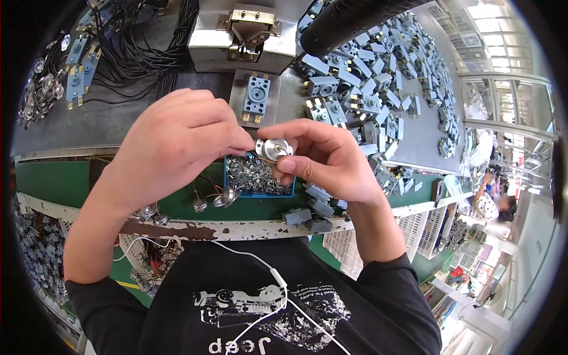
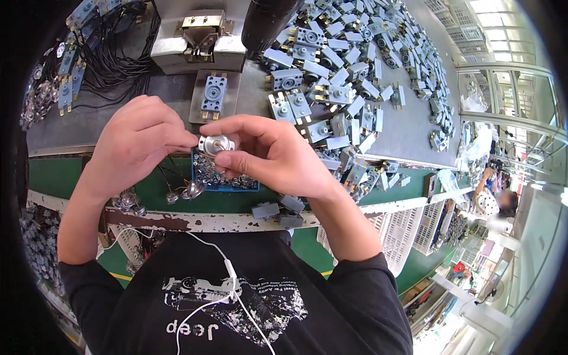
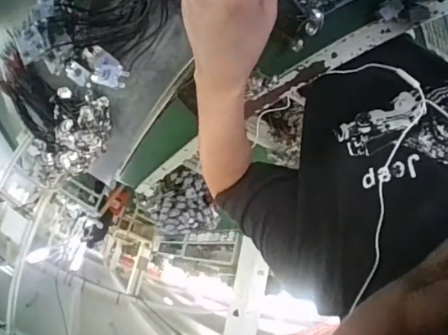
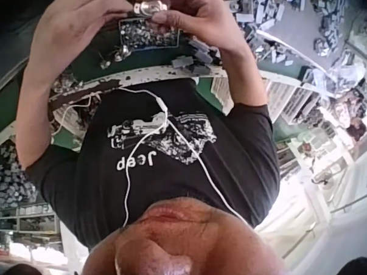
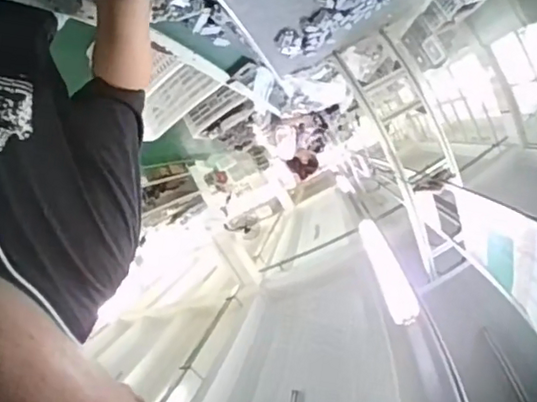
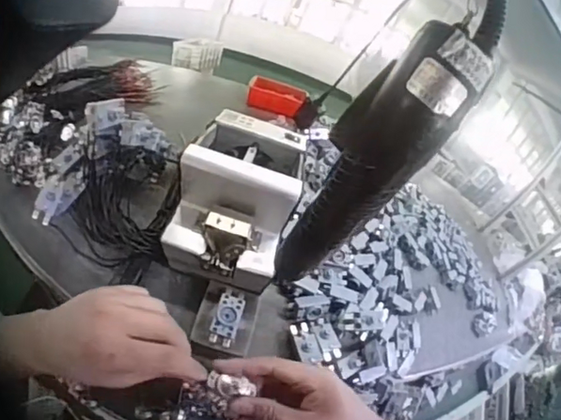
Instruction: Assembling small electronic components onto a base using an electric screwdriver at a factory workstation.
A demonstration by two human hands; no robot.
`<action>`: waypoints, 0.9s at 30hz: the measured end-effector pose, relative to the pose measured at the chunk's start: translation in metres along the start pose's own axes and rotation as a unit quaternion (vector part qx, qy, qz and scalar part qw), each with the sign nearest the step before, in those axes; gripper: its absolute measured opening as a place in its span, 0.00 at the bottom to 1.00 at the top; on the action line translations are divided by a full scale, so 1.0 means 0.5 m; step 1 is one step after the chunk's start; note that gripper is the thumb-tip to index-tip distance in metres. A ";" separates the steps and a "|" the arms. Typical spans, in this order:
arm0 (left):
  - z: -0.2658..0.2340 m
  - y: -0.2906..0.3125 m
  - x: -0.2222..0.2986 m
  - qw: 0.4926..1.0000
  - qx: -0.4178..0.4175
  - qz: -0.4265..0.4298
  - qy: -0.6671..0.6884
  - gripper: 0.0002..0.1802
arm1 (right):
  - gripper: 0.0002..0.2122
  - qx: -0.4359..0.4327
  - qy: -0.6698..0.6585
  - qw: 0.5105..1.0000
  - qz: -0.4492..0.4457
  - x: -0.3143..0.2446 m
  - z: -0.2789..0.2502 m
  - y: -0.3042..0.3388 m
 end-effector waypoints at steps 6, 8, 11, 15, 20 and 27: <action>-0.008 0.003 -0.012 1.000 -0.021 0.010 -0.003 0.07 | 0.16 -0.031 -0.041 0.998 0.043 0.015 -0.008 -0.022; -0.013 -0.005 -0.013 0.999 -0.019 0.036 0.032 0.08 | 0.16 -0.035 -0.068 0.997 0.029 0.016 -0.011 -0.029; -0.012 0.001 -0.026 0.996 -0.044 0.080 0.012 0.08 | 0.15 -0.079 -0.095 0.987 0.104 0.012 -0.027 -0.054; 0.002 0.013 -0.044 0.976 -0.124 0.176 -0.010 0.08 | 0.09 -0.254 -0.015 0.958 0.131 0.023 -0.022 -0.130; 0.018 0.021 -0.048 0.971 -0.153 0.179 0.026 0.11 | 0.09 -0.309 0.067 0.940 0.127 -0.002 -0.004 -0.132; -0.024 -0.024 -0.020 0.990 0.044 -0.128 0.043 0.16 | 0.08 0.088 0.264 0.957 -0.084 -0.053 -0.059 -0.040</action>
Point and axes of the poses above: each hand's wrist, its own y-axis away from the middle knuckle, its own z-axis out of the palm, x = y × z, the point moved 2 cm from there along -y, towards the middle knuckle, and after that the axes turned 8 degrees about -z, right-handed, at the moved point
